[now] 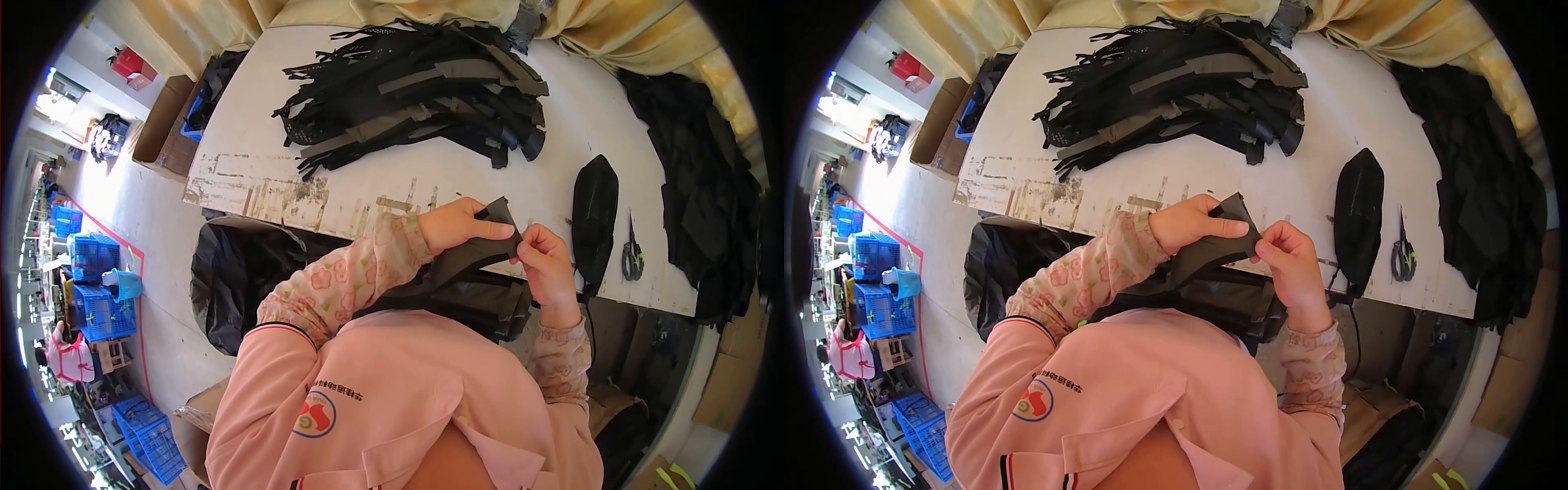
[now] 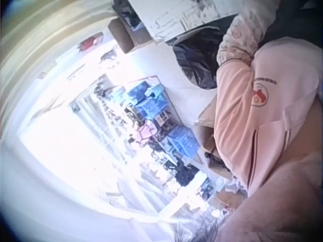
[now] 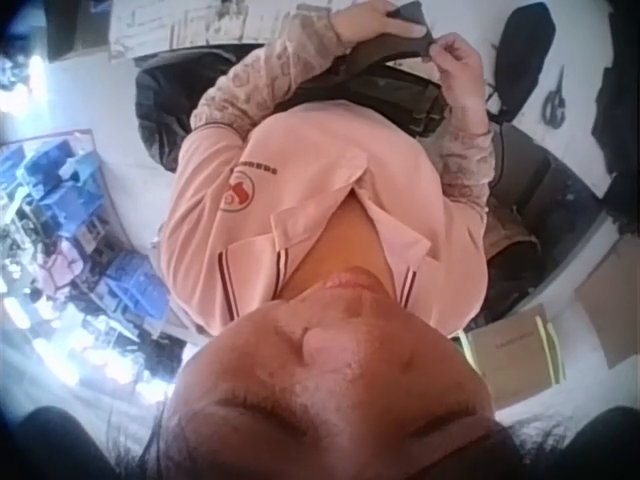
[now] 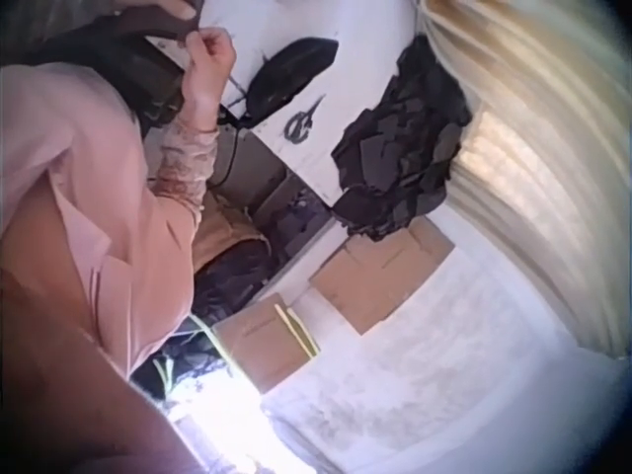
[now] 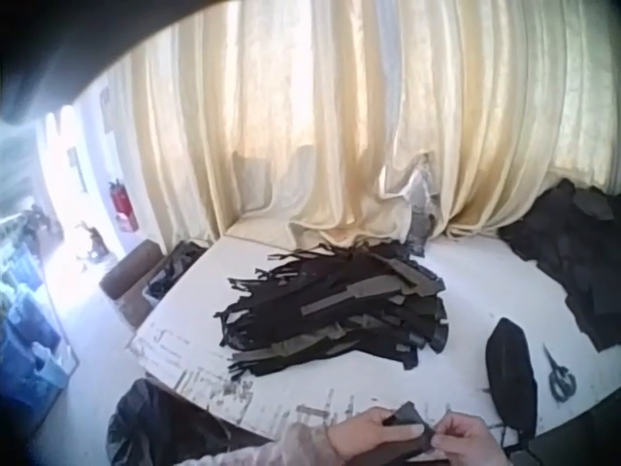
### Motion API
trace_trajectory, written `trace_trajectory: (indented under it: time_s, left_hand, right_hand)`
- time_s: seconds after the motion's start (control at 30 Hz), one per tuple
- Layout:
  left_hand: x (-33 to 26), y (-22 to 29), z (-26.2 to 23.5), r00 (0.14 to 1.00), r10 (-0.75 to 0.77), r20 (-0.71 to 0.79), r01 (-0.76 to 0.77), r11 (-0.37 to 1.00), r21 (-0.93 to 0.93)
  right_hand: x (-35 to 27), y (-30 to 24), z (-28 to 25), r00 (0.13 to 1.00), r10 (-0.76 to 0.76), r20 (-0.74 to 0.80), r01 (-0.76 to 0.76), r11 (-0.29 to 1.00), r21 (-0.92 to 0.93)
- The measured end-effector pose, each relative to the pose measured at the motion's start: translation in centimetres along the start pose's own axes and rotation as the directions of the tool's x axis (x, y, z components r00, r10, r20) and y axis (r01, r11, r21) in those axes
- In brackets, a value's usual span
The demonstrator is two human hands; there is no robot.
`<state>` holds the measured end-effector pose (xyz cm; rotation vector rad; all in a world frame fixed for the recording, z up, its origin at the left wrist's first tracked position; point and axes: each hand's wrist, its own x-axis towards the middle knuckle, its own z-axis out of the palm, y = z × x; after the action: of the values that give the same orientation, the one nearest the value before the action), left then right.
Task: The recorder is sorting and inspecting small black fabric or rubber components from a large pile on a workstation.
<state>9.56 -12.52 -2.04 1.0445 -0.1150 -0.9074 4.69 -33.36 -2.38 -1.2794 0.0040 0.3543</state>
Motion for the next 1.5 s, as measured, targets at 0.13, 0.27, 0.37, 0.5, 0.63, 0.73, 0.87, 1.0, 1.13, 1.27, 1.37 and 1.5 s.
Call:
trace_trajectory:
  time_s: [0.13, 0.27, 0.37, 0.5, 0.63, 0.73, 0.87, 1.0, 1.13, 1.27, 1.37, 1.5]
  left_hand:
    - [-1.2, -0.8, -0.9, 0.996, 0.057, 0.064, -0.064, 0.991, 0.119]
    - [-1.9, -2.4, -1.6, 0.989, 0.034, 0.144, -0.111, 0.811, 0.574]
    - [-5.8, -4.0, -4.9, 0.920, 0.392, 0.027, -0.266, 0.570, 0.777]
    - [-17.2, -8.4, -13.9, -0.016, 0.761, -0.649, -0.030, 0.649, 0.761]
    - [-35.6, -20.7, -25.5, -0.555, 0.682, -0.476, 0.640, 0.716, 0.279]
    - [-45.2, -30.8, -28.3, -0.799, 0.083, -0.596, 0.374, 0.845, -0.384]
    - [-53.4, -41.8, -30.1, -0.831, -0.361, -0.424, 0.021, 0.740, -0.672]
    - [-57.5, -48.9, -32.3, -0.863, -0.229, -0.451, 0.025, 0.870, -0.492]
    - [-51.4, -46.6, -32.7, -0.510, -0.451, -0.733, -0.336, 0.888, -0.313]
    - [-52.4, -47.0, -33.6, -0.638, -0.426, -0.641, -0.419, 0.891, -0.174]
    - [-50.4, -43.9, -34.2, -0.623, -0.387, -0.680, -0.533, 0.846, 0.006]
    - [-42.1, -38.8, -35.0, -0.344, -0.043, -0.938, -0.537, 0.829, 0.159]
  right_hand:
    - [-0.2, -0.3, 1.2, 0.997, 0.075, 0.004, -0.075, 0.994, 0.077]
    - [-1.8, -0.9, 1.0, 0.997, 0.073, -0.017, -0.074, 0.914, -0.399]
    - [-4.3, 0.5, -3.5, 0.989, 0.120, -0.092, -0.150, 0.732, -0.665]
    - [-7.1, 4.0, -5.9, 0.936, 0.336, -0.102, -0.239, 0.396, -0.887]
    - [-8.3, 5.2, -6.2, 0.899, 0.397, -0.186, -0.207, 0.011, -0.978]
    - [-8.6, 5.3, -8.7, 0.832, 0.485, -0.268, -0.230, -0.139, -0.963]
    - [-6.5, 3.2, -10.4, 0.846, 0.397, -0.356, -0.380, -0.020, -0.925]
    - [-3.6, -0.2, -3.2, 0.957, 0.261, -0.125, -0.118, -0.042, -0.992]
    - [-3.9, -1.3, -0.1, 0.958, 0.254, -0.132, -0.118, -0.071, -0.991]
    - [-2.5, -0.9, 0.7, 0.943, 0.317, -0.096, -0.082, -0.059, -0.995]
    - [-1.9, -0.8, 1.0, 0.939, 0.329, -0.098, -0.098, -0.016, -0.995]
    - [-1.7, -0.7, 2.6, 0.947, 0.307, -0.097, -0.083, -0.056, -0.995]
